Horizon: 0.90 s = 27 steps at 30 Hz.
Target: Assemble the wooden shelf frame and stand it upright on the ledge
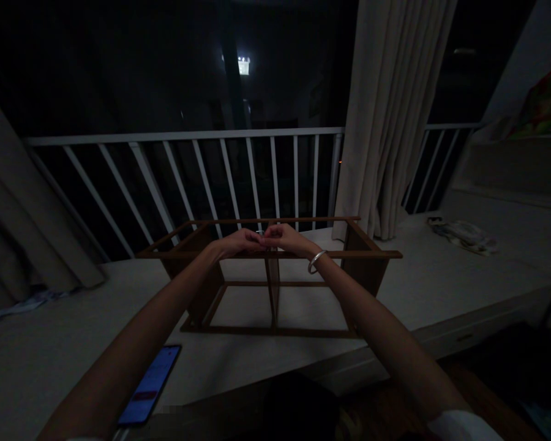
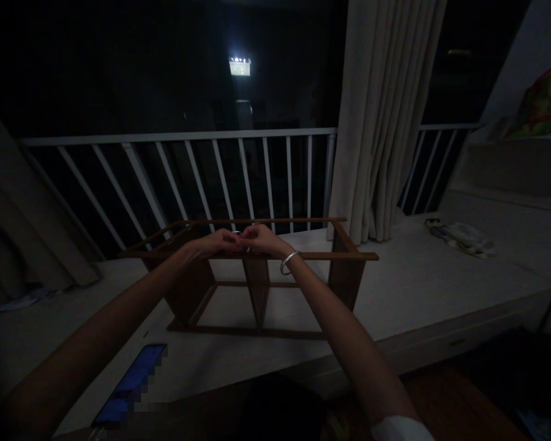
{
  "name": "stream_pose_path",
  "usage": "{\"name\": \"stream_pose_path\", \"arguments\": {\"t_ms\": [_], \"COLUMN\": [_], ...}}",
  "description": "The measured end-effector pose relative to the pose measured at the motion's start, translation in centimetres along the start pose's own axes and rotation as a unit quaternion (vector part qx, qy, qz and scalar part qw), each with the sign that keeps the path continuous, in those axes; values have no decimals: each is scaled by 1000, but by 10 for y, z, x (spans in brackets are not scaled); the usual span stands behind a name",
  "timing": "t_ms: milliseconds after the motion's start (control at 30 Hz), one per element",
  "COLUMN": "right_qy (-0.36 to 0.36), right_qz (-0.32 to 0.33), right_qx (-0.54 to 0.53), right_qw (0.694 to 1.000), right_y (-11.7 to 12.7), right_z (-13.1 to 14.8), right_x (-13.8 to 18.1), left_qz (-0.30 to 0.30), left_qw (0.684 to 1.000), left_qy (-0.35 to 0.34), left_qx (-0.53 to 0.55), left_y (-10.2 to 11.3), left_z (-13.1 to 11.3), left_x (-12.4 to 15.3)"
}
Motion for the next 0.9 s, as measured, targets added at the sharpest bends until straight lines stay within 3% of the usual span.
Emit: {"name": "stream_pose_path", "arguments": {"t_ms": [300, 533, 900], "right_qy": [1, 16, 10], "right_qz": [-30, -30, -25], "right_qx": [27, 22, 19], "right_qw": [999, 999, 999], "right_y": [6, 5, 3], "right_z": [-3, -2, -1], "right_x": [-2, -1, -1], "left_qz": [-21, 0, -16], "left_qw": [1000, 999, 1000], "left_qy": [-6, -5, -16], "left_qx": [9, -33, -12], "left_y": [5, 1, 5], "left_z": [4, -1, 4], "left_x": [-3, 0, -3]}}
Point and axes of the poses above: each hand's wrist, its own x-axis away from the middle knuckle, its own y-axis out of the back of the hand, z = x × y, the point moved 8 cm from there along -x, towards the middle knuckle, and after that the axes turned 7 degrees about z, right-handed, at the moved point
